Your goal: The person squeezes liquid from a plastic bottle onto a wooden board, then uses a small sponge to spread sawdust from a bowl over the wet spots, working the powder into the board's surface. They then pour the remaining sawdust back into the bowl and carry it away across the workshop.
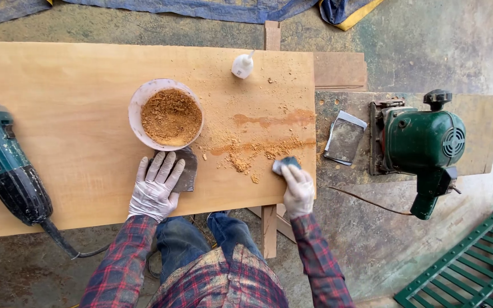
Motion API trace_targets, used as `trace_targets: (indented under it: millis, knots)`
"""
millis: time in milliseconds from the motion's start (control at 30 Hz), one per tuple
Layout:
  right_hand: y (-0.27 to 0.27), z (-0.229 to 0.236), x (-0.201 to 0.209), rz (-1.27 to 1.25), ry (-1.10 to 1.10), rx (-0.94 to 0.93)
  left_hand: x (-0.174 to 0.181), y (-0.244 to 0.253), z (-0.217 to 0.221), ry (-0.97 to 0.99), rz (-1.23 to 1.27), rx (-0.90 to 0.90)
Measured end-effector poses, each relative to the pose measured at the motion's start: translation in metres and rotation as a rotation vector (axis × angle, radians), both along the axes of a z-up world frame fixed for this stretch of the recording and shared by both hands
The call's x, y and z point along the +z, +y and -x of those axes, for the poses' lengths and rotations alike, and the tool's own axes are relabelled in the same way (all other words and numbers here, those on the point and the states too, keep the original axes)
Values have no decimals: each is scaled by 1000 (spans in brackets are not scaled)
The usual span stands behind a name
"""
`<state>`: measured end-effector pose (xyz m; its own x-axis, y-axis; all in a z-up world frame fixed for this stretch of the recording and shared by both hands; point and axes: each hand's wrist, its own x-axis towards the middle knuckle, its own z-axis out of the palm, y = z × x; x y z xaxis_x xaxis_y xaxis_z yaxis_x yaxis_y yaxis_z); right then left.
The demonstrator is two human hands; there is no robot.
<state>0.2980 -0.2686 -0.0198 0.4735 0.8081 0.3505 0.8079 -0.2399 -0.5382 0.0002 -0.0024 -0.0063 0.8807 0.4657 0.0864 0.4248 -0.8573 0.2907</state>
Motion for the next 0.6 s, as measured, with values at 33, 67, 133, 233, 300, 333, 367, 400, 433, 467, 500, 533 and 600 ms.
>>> trace_targets:
  millis: [33,67,133,233,300,333,367,400,433,467,500,533,600]
  knots:
    - [-5,-7,-16,1,-140,-57,-1,0,2,5,-16,-5]
    - [-4,-22,-17,2,-137,-65,0,-2,2,7,-16,-13]
    - [6,-55,-20,42,-274,-93,0,-2,1,6,-14,-2]
    - [13,-65,7,28,-114,-235,-2,-2,2,-6,3,4]
    - [7,-66,-4,44,-147,-257,1,-2,2,3,1,2]
    - [4,-67,-8,53,-180,-281,4,-1,1,12,-8,-3]
    - [4,-60,-6,49,-180,-283,2,-1,1,12,-12,-4]
    - [3,-53,-4,58,-216,-246,1,-1,1,0,1,2]
    - [-1,-44,-1,71,-253,-212,0,-2,1,-13,18,4]
    - [-6,-40,1,72,-254,-219,1,-1,3,-14,18,-3]
    - [-10,-39,3,83,-270,-178,1,-1,2,7,1,3]
    - [-15,-38,6,95,-286,-136,1,-1,1,28,-15,8]
    - [-6,-52,-3,152,-295,-180,-1,-3,3,13,-13,8]
